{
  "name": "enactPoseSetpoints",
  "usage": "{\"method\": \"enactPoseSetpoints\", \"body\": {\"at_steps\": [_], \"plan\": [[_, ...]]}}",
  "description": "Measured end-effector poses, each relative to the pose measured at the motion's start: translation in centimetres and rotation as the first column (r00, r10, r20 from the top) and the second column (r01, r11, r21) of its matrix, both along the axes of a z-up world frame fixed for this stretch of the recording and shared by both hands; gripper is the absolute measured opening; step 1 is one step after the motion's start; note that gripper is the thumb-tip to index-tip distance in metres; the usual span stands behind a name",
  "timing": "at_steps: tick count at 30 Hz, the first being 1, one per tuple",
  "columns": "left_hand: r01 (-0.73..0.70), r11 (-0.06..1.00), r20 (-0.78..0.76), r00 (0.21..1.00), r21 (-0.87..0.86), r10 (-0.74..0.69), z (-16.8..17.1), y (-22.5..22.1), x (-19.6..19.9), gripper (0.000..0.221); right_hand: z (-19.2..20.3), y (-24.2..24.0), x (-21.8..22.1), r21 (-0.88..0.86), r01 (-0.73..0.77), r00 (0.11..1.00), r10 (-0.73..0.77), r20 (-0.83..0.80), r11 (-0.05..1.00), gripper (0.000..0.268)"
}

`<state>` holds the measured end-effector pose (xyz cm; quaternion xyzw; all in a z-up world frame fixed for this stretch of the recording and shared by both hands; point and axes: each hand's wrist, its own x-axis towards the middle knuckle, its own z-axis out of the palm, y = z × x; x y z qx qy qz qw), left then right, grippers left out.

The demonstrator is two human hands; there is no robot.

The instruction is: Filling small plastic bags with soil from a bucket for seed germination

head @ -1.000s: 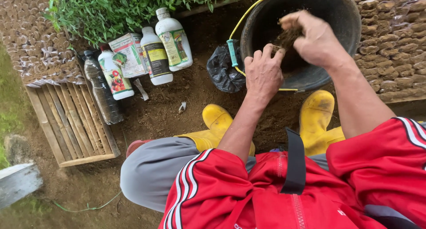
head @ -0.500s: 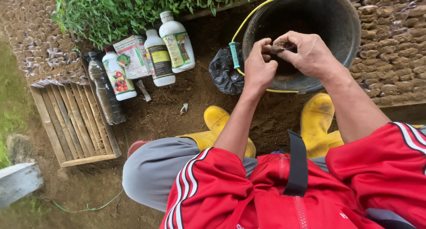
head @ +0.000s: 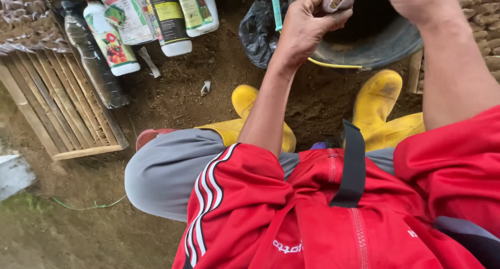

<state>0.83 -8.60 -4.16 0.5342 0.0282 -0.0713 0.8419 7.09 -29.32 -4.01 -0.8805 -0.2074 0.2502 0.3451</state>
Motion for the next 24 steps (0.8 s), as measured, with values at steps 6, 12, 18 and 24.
{"method": "enactPoseSetpoints", "body": {"at_steps": [6, 12, 18, 24], "plan": [[-0.123, 0.984, 0.065, 0.991, 0.128, 0.116, 0.0, 1.2, 0.2, 0.032, -6.5, 0.0, 1.2, -0.403, 0.050, 0.996, -0.016, 0.087, 0.914, 0.049], [-0.197, 0.956, 0.111, 0.978, 0.216, 0.177, 0.6, 3.3, 0.8, 0.029, -8.3, 4.2, 0.8, -0.175, -0.059, 0.942, 0.113, 0.315, 0.983, 0.038], [-0.165, 0.961, 0.123, 0.982, 0.222, 0.140, 1.7, 3.8, 0.8, 0.039, -8.8, 6.4, -0.6, -0.322, -0.194, 0.929, 0.279, 0.242, 0.926, 0.028], [-0.111, 0.970, 0.059, 0.993, 0.216, 0.101, 1.9, 2.6, 0.7, 0.041, -7.3, 4.2, -1.6, -0.497, -0.320, 0.928, 0.372, 0.006, 0.807, 0.042]]}}
